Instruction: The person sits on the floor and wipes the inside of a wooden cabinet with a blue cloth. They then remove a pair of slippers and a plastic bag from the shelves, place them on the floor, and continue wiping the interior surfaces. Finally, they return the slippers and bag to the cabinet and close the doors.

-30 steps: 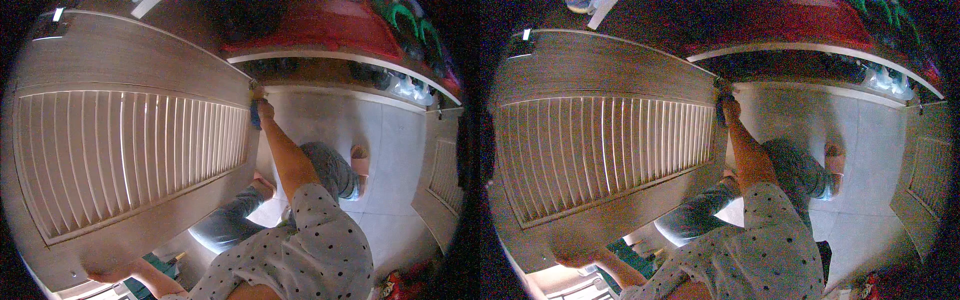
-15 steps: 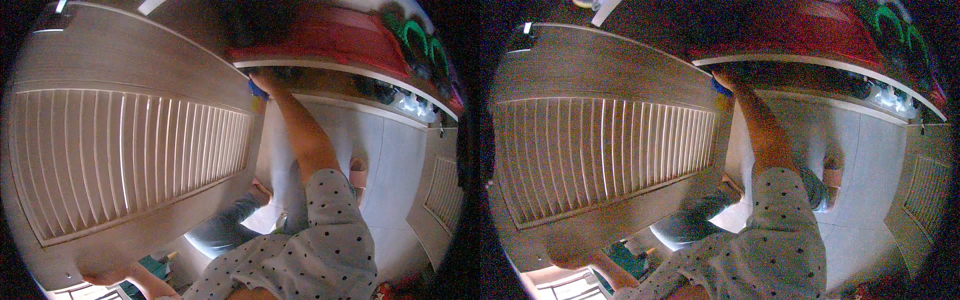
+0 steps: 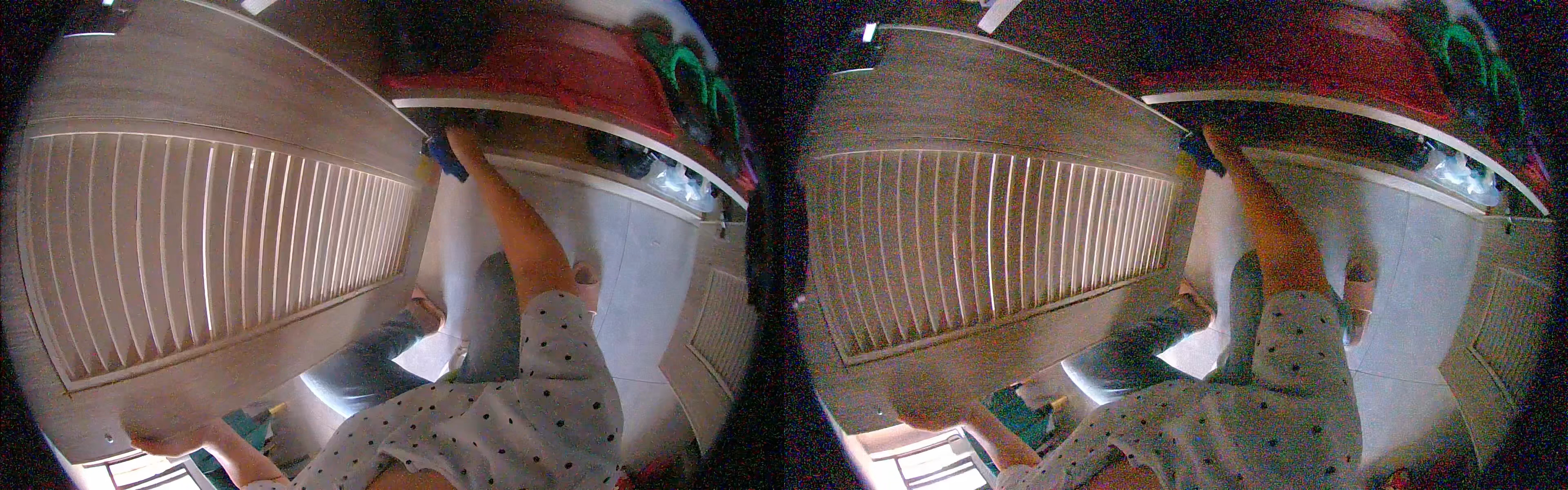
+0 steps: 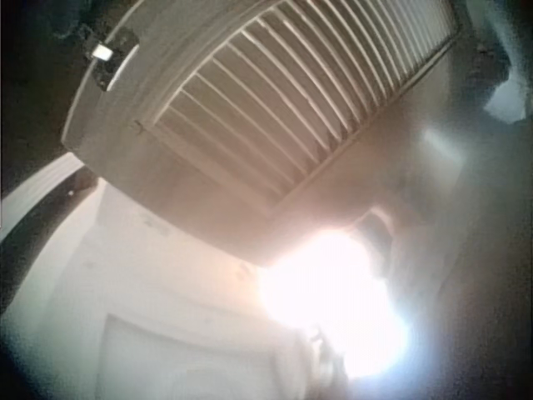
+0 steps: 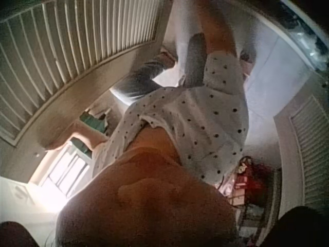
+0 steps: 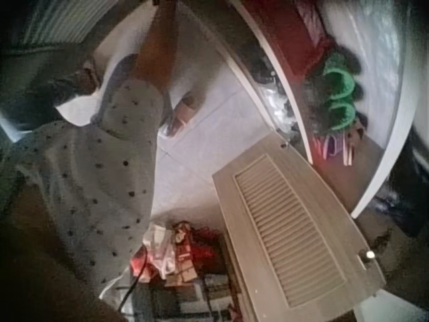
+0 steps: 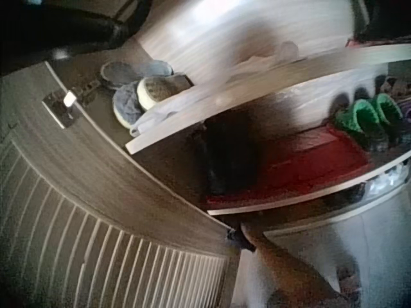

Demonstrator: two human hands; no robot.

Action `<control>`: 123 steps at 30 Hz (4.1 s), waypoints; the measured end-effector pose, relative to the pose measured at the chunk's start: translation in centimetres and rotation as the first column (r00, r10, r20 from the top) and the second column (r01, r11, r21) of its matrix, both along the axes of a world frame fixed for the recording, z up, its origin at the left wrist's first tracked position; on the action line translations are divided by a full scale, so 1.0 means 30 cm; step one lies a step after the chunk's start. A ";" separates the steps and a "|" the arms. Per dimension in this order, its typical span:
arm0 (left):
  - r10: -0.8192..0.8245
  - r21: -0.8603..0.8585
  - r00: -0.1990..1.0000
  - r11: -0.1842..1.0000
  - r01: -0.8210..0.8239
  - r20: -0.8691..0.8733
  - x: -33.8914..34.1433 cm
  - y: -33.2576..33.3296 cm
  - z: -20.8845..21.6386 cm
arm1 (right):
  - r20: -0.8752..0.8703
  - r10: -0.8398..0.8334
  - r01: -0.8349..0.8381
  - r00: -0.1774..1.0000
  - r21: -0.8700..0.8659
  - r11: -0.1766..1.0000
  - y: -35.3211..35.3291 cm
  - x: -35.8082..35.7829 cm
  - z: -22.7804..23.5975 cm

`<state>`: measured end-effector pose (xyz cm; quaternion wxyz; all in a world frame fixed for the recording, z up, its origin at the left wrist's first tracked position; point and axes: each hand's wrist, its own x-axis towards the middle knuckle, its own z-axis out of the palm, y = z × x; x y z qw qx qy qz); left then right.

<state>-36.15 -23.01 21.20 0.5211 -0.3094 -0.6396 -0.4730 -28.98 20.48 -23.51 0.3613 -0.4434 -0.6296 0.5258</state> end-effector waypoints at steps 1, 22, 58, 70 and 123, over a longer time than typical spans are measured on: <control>0.000 -0.004 1.000 1.000 0.001 0.016 0.003 -0.010 0.004 | -0.025 -0.015 0.013 1.000 -0.048 0.999 -0.030 -0.012 -0.042; -0.828 0.141 0.388 0.476 0.868 0.405 0.068 0.022 -0.009 | -0.395 -0.003 -0.338 0.918 -0.788 0.515 -1.061 0.007 -0.076; -0.593 -0.018 0.384 0.528 0.849 0.708 0.694 0.189 -0.461 | -0.879 -0.207 -0.507 0.429 -0.424 0.750 -0.821 1.179 1.112; -0.375 -0.683 0.626 -0.632 0.367 0.684 0.806 0.498 -0.931 | -0.582 -0.202 0.044 0.788 -0.275 0.961 -0.745 1.373 1.338; -0.074 -0.668 0.952 0.697 0.262 0.297 0.033 1.626 0.063 | 0.635 0.247 -0.675 0.732 0.625 0.392 -0.143 1.152 1.510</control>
